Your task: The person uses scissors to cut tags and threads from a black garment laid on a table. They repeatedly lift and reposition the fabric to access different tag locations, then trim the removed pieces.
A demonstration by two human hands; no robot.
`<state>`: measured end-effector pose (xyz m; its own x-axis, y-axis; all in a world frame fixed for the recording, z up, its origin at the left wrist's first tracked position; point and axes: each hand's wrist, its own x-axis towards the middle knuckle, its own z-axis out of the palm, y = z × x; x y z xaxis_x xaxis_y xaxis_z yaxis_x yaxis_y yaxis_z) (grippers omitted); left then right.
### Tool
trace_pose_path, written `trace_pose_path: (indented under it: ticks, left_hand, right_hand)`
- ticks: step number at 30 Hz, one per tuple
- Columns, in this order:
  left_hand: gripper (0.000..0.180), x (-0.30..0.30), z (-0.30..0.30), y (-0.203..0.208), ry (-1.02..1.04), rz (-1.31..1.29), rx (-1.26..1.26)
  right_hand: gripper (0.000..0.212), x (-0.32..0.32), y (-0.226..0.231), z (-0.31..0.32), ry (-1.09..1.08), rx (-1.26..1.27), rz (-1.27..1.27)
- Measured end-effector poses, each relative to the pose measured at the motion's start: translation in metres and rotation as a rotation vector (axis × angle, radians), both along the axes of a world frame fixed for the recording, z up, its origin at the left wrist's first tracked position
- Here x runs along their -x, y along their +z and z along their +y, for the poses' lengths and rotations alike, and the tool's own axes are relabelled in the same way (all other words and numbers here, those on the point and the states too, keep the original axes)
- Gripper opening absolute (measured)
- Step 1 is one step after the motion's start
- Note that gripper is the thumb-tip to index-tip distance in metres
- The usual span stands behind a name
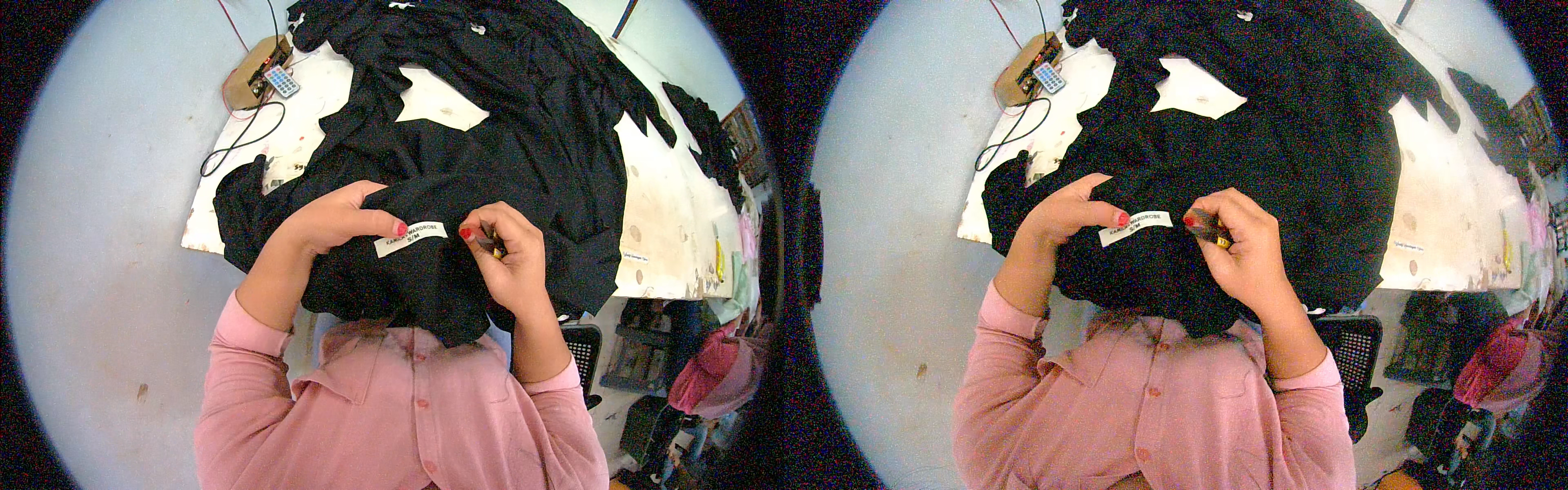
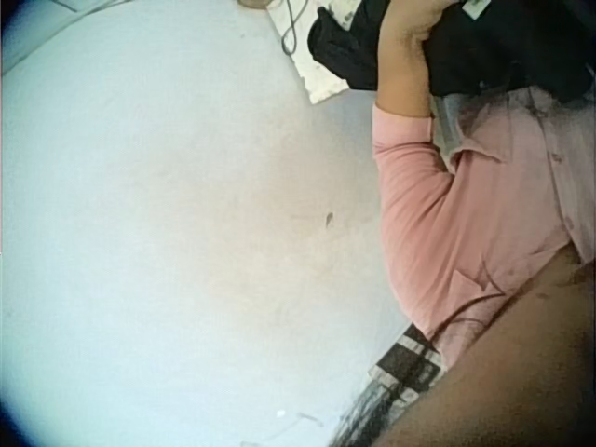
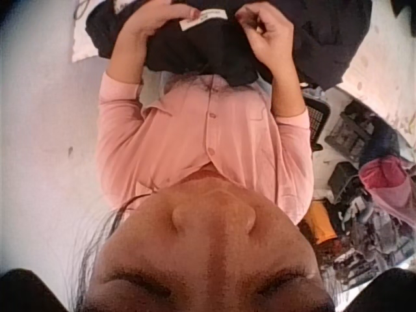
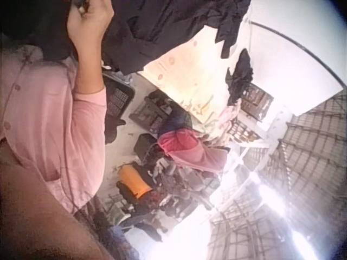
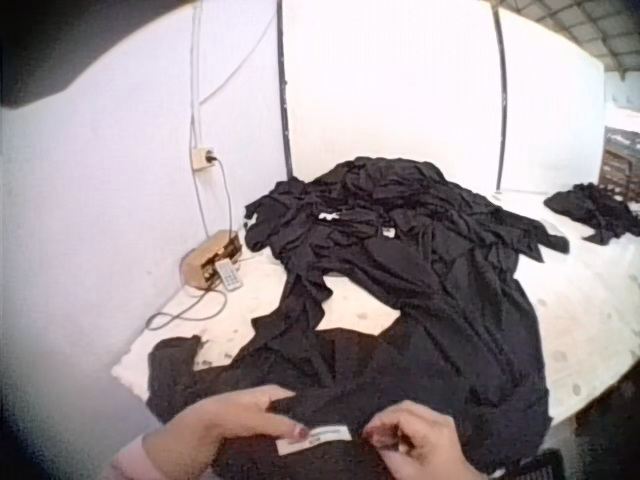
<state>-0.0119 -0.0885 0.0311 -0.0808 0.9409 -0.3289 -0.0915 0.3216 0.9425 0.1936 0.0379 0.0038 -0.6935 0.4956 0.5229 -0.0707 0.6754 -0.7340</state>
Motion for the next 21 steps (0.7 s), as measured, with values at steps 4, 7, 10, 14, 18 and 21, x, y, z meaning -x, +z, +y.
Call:
trace_pose_path:
  ticks: [4,7,10,14,18,21]
  left_hand:
    - [0.033,-0.003,0.001,-0.004,0.024,-0.022,-0.058]
    - [0.032,-0.003,0.003,-0.008,0.030,-0.020,-0.086]
    - [0.047,-0.003,0.004,-0.007,0.043,0.033,-0.050]
    - [0.044,-0.001,0.002,-0.006,-0.011,0.029,-0.070]
    - [0.042,-0.003,0.000,-0.006,-0.002,0.073,-0.070]
    - [0.033,-0.004,0.001,-0.008,0.014,0.065,-0.122]
  right_hand:
    - [0.014,-0.003,-0.001,-0.002,0.023,0.043,0.021]
    - [0.017,-0.002,0.003,-0.011,0.027,0.030,0.034]
    - [0.020,0.001,0.002,-0.013,0.027,0.007,0.069]
    - [0.022,0.000,0.009,-0.015,0.068,0.019,0.067]
    - [0.022,0.004,0.003,-0.013,0.090,-0.022,0.096]
    - [0.020,0.006,0.001,-0.015,0.049,-0.107,0.059]
